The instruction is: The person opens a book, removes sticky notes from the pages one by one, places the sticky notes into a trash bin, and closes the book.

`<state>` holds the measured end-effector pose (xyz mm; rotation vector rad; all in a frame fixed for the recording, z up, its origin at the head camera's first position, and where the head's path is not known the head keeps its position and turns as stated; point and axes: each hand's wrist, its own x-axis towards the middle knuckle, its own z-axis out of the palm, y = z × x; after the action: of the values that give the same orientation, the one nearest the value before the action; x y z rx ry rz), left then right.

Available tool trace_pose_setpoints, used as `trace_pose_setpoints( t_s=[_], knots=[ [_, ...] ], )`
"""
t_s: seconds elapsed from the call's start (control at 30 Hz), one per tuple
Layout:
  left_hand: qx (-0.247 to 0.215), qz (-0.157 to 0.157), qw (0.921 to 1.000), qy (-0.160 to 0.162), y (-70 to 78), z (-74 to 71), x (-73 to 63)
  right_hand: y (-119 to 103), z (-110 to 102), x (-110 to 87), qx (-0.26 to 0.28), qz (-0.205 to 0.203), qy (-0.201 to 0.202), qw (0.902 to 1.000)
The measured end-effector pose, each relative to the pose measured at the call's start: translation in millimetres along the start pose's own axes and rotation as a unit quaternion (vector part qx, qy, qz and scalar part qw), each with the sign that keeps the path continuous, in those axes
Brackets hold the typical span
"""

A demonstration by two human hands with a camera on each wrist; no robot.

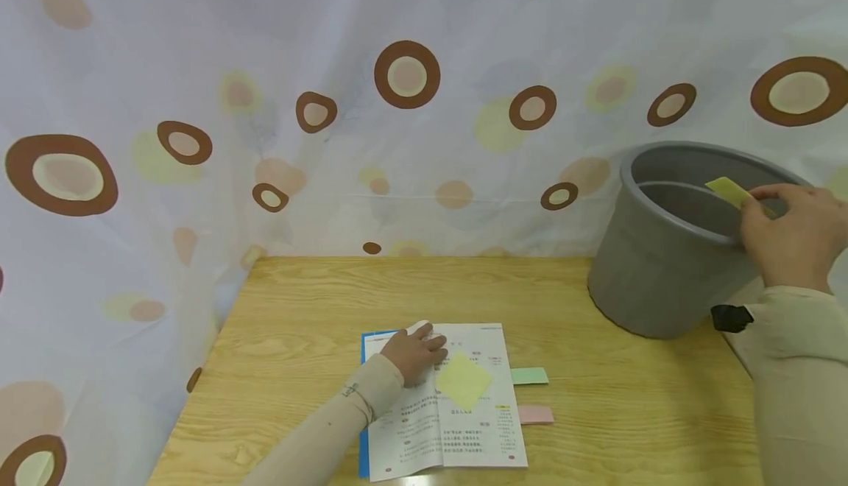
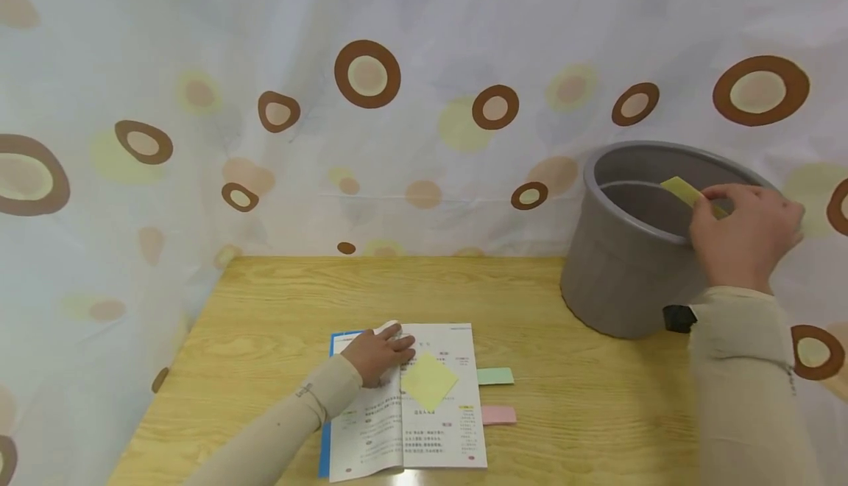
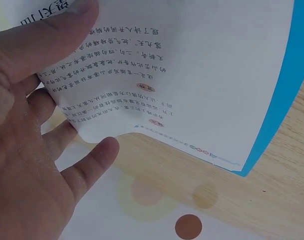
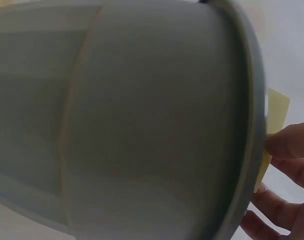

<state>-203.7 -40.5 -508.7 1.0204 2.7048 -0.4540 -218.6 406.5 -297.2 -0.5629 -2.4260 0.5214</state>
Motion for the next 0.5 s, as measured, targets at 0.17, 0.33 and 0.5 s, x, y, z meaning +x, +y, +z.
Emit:
trace_pose_setpoints(
  t_s=[0.17, 0.33, 0.5],
  knots=[
    [-0.009, -0.002, 1.0000, -0.001, 0.5, 3.1, -0.3, 2.2, -0.6, 4.0, -0.020, 0.019, -0.033, 0.9991],
    [-0.001, -0.001, 1.0000, 0.009, 0.5, 3.5, -0.8, -0.2, 1.1, 3.6, -0.025, 0.035, -0.041, 0.9982],
    [0.001, -0.003, 0.9999, 0.013, 0.5, 3.1, -0.2, 1.2, 4.2, 2.7, -0.017, 0.057, -0.055, 0.9967]
  ],
)
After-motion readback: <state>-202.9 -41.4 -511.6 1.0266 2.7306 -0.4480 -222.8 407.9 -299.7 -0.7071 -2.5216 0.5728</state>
